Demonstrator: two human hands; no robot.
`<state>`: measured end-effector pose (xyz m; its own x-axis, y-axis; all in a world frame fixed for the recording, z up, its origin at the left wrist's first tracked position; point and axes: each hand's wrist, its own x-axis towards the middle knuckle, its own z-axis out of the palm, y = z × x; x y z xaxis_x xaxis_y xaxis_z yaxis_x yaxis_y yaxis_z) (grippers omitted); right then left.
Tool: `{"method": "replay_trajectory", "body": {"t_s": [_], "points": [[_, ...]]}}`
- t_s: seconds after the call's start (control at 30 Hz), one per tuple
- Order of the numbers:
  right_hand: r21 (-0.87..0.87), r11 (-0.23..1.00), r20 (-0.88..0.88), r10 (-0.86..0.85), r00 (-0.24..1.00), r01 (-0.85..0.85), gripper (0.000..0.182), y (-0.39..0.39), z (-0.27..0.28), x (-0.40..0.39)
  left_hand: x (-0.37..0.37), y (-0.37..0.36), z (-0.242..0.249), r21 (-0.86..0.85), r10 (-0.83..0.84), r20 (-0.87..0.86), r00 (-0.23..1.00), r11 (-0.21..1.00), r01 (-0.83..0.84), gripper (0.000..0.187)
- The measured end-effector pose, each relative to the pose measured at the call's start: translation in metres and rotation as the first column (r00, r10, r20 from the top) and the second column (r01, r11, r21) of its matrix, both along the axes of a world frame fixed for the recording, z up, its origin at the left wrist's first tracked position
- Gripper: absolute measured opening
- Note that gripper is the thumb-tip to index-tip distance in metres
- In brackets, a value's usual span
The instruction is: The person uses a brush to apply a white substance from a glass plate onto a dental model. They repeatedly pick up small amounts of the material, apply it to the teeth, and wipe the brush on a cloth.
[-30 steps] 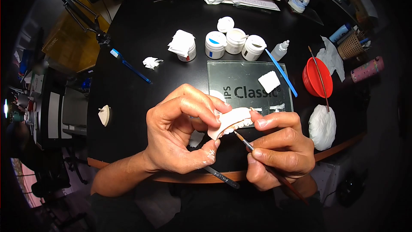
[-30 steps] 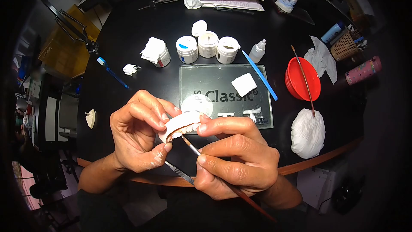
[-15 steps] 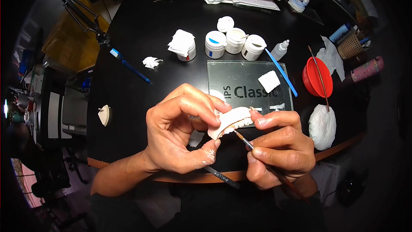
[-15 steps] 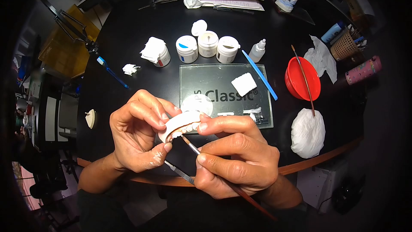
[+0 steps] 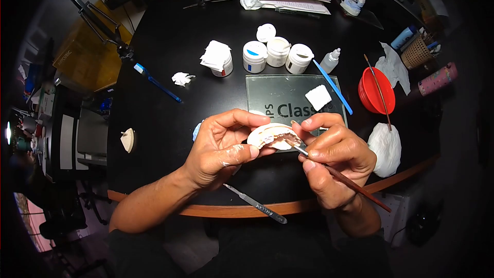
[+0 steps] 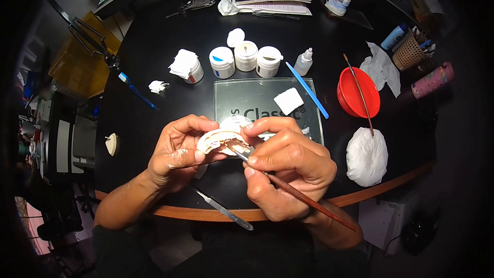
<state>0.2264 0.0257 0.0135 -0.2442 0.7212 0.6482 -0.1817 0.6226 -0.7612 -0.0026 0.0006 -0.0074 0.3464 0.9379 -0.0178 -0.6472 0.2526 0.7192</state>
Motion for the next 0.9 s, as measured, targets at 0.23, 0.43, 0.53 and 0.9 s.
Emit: {"method": "replay_trajectory", "body": {"t_s": [0.23, 0.43, 0.53, 0.9], "points": [[0.068, 0.997, 0.048, -0.028, 0.998, 0.025, 0.018, 0.000, 0.003, -0.003, 0.003, 0.002, 0.000, 0.044, -0.050, 0.075, 0.996, 0.998, 0.046, 0.041], [0.009, 1.000, 0.010, 0.021, 1.000, -0.021, 0.016, 0.003, 0.001, 0.001, -0.003, 0.007, 0.006, 0.049, -0.114, -0.020, 0.993, 0.992, 0.114, 0.051], [-0.090, 0.995, -0.043, 0.045, 0.998, -0.049, 0.016, 0.001, 0.002, 0.003, -0.005, 0.005, 0.011, 0.033, -0.056, -0.089, 0.995, 0.998, 0.059, 0.059], [-0.005, 0.762, 0.614, -0.508, 0.604, 0.647, 0.006, 0.063, 0.053, 0.141, -0.004, 0.006, 0.011, 0.196, 0.077, -0.101, 0.992, 0.979, -0.056, 0.063]]}}
